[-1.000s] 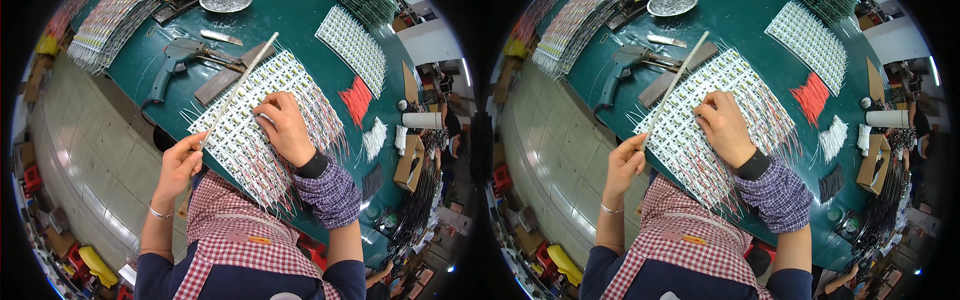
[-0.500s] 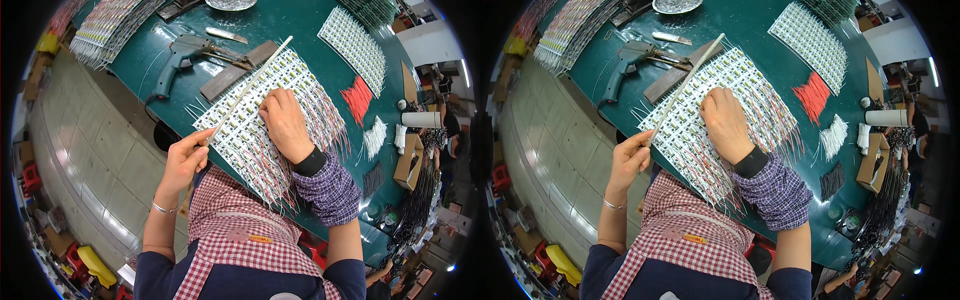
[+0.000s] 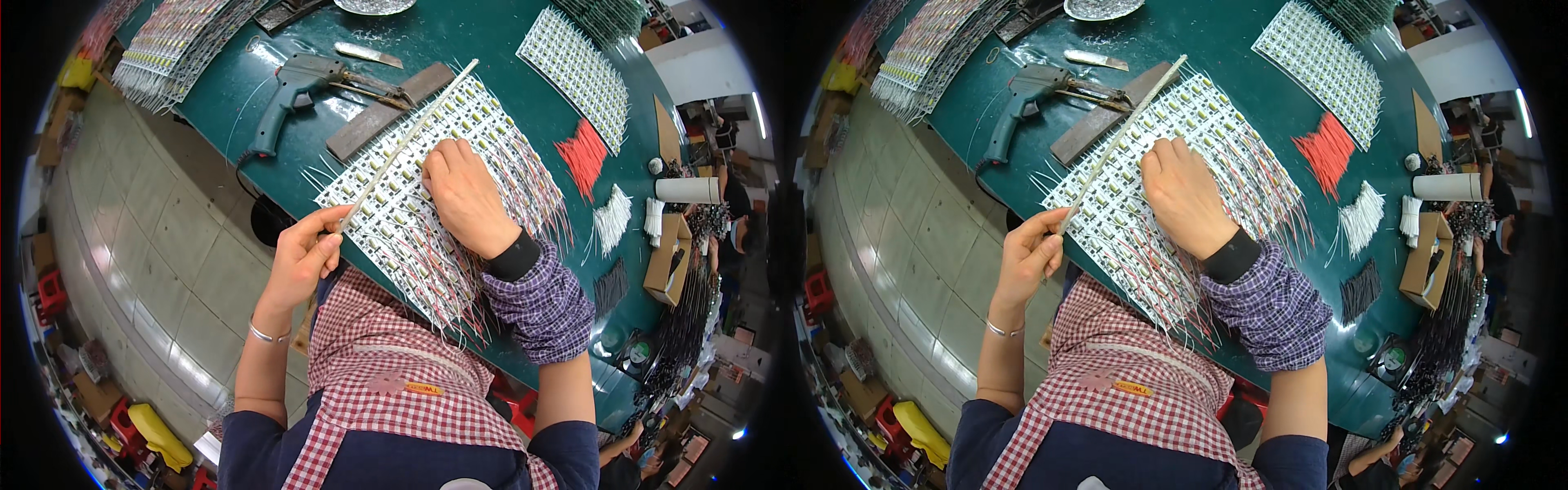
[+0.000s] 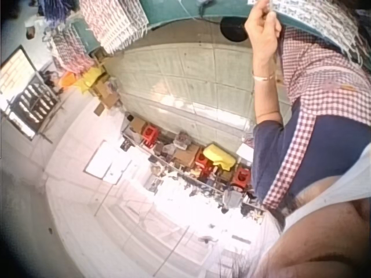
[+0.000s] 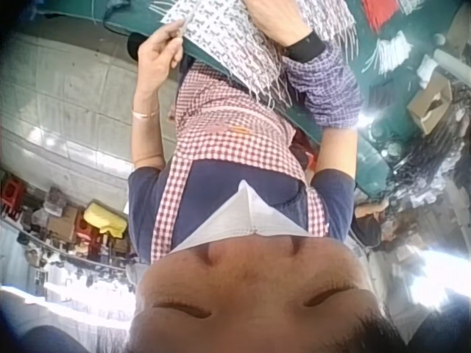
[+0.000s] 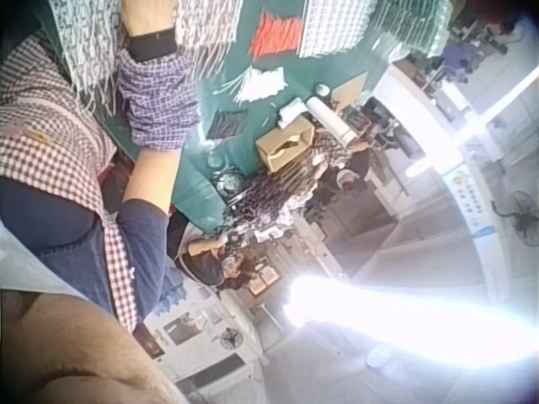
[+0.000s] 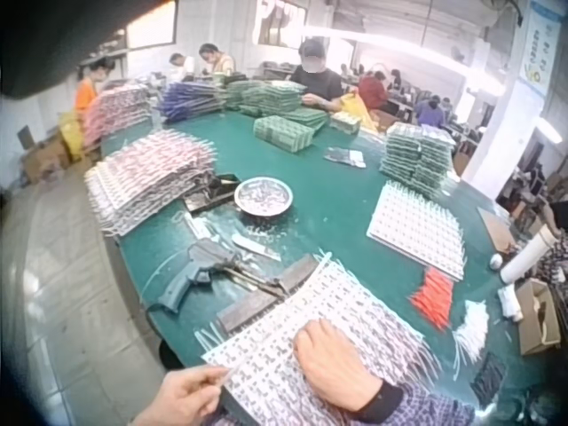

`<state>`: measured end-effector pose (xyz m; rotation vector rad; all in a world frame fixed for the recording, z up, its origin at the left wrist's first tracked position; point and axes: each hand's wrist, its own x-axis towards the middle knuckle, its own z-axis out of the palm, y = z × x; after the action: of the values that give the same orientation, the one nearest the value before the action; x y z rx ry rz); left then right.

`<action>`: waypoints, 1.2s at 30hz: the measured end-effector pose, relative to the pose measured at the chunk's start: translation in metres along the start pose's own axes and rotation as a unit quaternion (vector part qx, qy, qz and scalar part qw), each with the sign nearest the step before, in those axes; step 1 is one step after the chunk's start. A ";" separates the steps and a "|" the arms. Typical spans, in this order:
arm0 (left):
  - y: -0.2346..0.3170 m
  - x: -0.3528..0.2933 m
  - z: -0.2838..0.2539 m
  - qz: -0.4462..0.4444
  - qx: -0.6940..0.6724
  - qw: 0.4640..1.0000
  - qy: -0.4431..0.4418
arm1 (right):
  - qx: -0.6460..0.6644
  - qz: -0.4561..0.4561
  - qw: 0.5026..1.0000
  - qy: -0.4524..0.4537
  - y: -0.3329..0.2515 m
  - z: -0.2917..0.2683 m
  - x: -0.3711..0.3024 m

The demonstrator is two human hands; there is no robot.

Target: The person solders wires onto an electronic circuit board using a soldering iron, aligns the components across the board with a stick, and solders more wires onto the board.

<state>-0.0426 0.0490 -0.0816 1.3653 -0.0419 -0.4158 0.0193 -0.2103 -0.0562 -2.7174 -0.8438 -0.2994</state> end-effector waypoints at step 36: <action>0.030 -0.022 0.032 0.097 0.484 0.870 -0.012 | 0.019 0.117 0.992 0.051 -0.007 -0.001 -0.031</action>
<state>-0.0631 0.0305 -0.0415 2.3210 -0.4594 -0.2327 -0.0098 -0.2216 -0.0629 -2.7030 -0.4928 -0.3642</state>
